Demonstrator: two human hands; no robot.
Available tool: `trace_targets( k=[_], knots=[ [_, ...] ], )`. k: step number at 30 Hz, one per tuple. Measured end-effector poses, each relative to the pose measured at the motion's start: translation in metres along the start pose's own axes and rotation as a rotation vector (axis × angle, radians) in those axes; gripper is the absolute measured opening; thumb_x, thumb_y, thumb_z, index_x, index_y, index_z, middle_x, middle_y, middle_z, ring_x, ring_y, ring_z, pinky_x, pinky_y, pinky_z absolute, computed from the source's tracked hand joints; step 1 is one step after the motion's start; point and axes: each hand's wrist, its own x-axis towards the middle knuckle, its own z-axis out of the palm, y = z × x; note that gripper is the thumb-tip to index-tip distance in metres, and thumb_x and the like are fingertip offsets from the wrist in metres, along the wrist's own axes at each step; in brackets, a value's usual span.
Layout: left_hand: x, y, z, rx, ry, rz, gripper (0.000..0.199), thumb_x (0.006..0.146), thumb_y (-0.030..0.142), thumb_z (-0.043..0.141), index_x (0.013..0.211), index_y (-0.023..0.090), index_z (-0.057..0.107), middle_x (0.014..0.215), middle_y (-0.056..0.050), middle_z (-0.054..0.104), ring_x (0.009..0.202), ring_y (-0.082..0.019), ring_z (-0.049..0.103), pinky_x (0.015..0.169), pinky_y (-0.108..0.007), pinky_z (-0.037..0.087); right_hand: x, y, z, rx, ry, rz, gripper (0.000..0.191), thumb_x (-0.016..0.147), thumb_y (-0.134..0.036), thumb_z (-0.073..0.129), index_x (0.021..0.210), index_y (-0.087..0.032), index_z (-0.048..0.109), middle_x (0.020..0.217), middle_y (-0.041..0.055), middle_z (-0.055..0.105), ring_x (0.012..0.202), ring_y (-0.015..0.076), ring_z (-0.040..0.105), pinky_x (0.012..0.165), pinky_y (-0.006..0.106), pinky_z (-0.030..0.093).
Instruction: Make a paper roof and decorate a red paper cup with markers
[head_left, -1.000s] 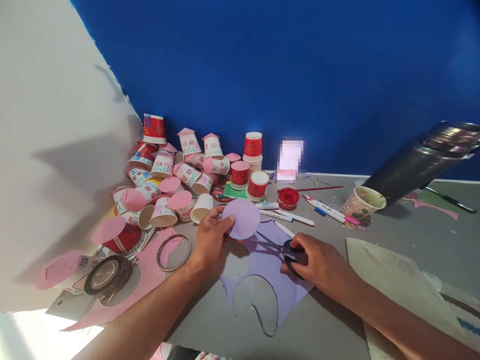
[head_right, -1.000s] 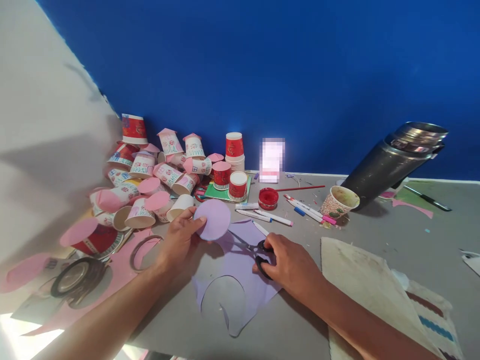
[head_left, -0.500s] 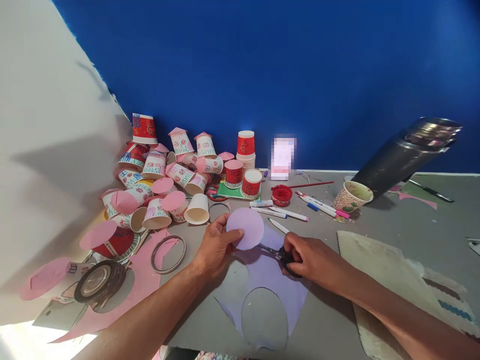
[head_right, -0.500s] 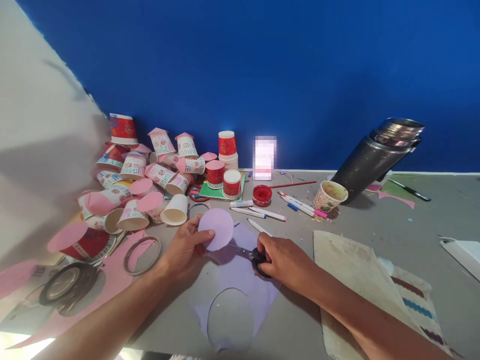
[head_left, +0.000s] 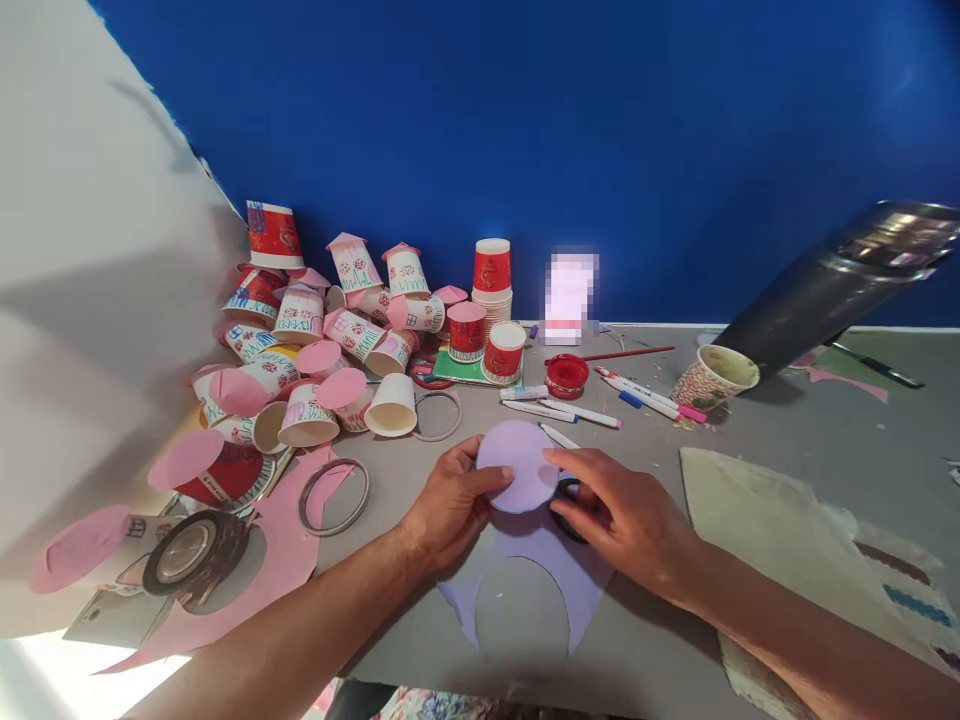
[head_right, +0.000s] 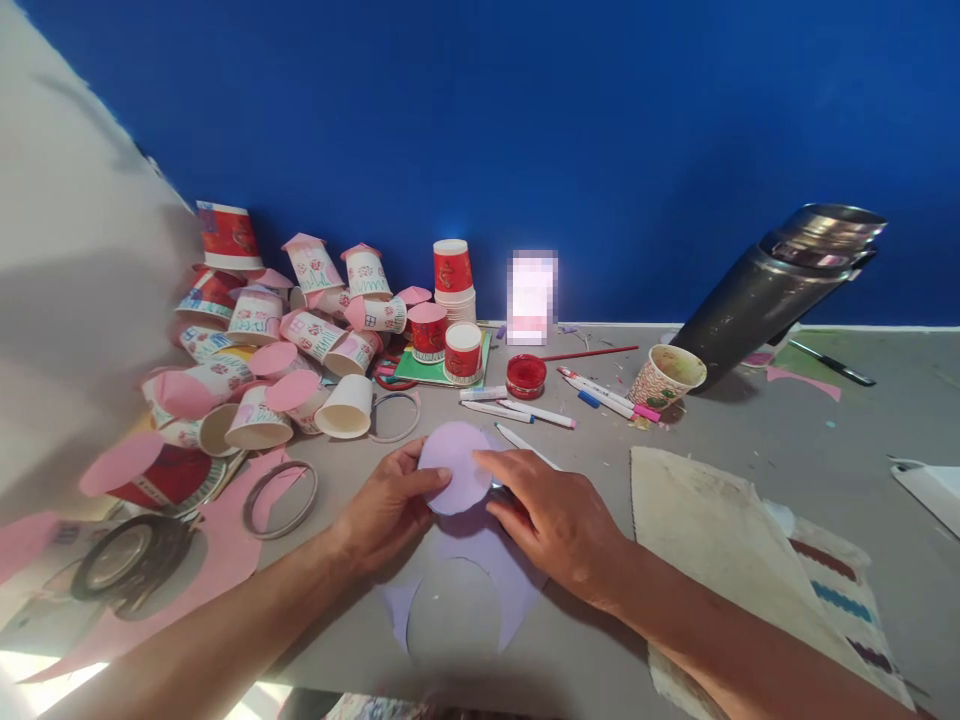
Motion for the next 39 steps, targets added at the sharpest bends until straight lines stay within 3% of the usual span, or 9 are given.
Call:
trace_targets(
  k=[5,8,12,15,19,21,25,31,39],
  knots=[
    [-0.004,-0.007,0.004,0.038,-0.075,-0.062,0.041,0.064,0.020,0.091,0.100,0.014,0.071,0.082,-0.005,0.073,0.066,-0.014,0.064,0.060,-0.024,0.054,0.004,-0.004,0.000,0.112,0.057,-0.054,0.022,0.095,-0.029,0.056,0.107,-0.026,0.074,0.105,0.0080,0.073,0.070,0.0148,0.064,0.065,0.026,0.052],
    [-0.008,-0.002,0.002,0.067,-0.176,-0.072,0.046,0.068,0.033,0.091,0.106,0.016,0.071,0.085,-0.006,0.071,0.070,-0.017,0.064,0.057,-0.027,0.055,0.007,-0.007,-0.005,0.231,0.135,0.036,0.022,0.094,-0.041,0.061,0.084,-0.024,0.072,0.091,0.0069,0.071,0.071,0.0165,0.063,0.064,0.026,0.051],
    [-0.011,0.002,0.000,0.114,-0.314,0.003,0.070,0.059,0.040,0.097,0.120,0.020,0.068,0.108,-0.010,0.070,0.092,-0.023,0.066,0.067,-0.030,0.058,0.008,-0.010,-0.011,0.380,0.106,0.185,0.025,0.091,-0.042,0.062,0.079,-0.021,0.069,0.079,0.0027,0.066,0.064,0.0140,0.057,0.057,0.025,0.045],
    [-0.011,0.000,-0.001,0.261,-0.235,0.061,0.060,0.061,0.029,0.097,0.115,0.019,0.071,0.107,-0.007,0.071,0.092,-0.018,0.066,0.076,-0.026,0.057,0.008,-0.011,-0.011,0.481,0.025,0.267,0.025,0.091,-0.042,0.063,0.077,-0.021,0.064,0.067,-0.0011,0.060,0.058,0.0127,0.054,0.055,0.024,0.043],
    [-0.007,-0.006,-0.003,0.416,-0.111,0.035,0.036,0.074,0.037,0.088,0.096,0.013,0.072,0.079,-0.003,0.070,0.063,-0.011,0.061,0.060,-0.024,0.052,0.008,-0.012,-0.008,0.517,-0.040,0.346,0.022,0.089,-0.041,0.064,0.081,-0.021,0.062,0.059,-0.0028,0.060,0.055,0.0130,0.053,0.054,0.025,0.043],
    [-0.005,-0.007,-0.003,0.446,-0.082,0.032,0.036,0.074,0.039,0.087,0.092,0.013,0.071,0.073,-0.002,0.068,0.055,-0.011,0.060,0.055,-0.025,0.052,0.008,-0.013,-0.006,0.567,-0.023,0.388,0.019,0.087,-0.039,0.066,0.093,-0.022,0.063,0.064,-0.0031,0.064,0.057,0.0132,0.056,0.055,0.025,0.045],
    [-0.004,-0.006,-0.002,0.476,-0.059,0.031,0.036,0.071,0.040,0.088,0.087,0.012,0.071,0.070,-0.001,0.068,0.052,-0.011,0.060,0.054,-0.024,0.053,0.011,-0.016,-0.007,0.687,-0.030,0.469,0.041,0.083,-0.039,0.069,0.118,-0.022,0.058,0.078,-0.0027,0.069,0.059,0.0130,0.061,0.057,0.025,0.049],
    [-0.004,-0.007,-0.001,0.483,-0.064,0.028,0.033,0.070,0.039,0.087,0.084,0.013,0.072,0.069,0.000,0.068,0.052,-0.009,0.060,0.053,-0.022,0.052,0.011,-0.015,-0.011,0.586,-0.148,0.473,0.027,0.087,-0.047,0.065,0.086,-0.020,0.062,0.057,-0.0055,0.058,0.052,0.0122,0.057,0.052,0.023,0.043],
    [-0.003,-0.005,0.000,0.548,-0.044,0.010,0.034,0.073,0.042,0.083,0.083,0.011,0.072,0.067,-0.002,0.067,0.051,-0.011,0.060,0.053,-0.024,0.053,0.014,-0.018,-0.012,0.550,-0.150,0.476,0.023,0.085,-0.043,0.065,0.079,-0.021,0.060,0.054,-0.0057,0.058,0.049,0.0116,0.057,0.049,0.022,0.041]
  ],
)
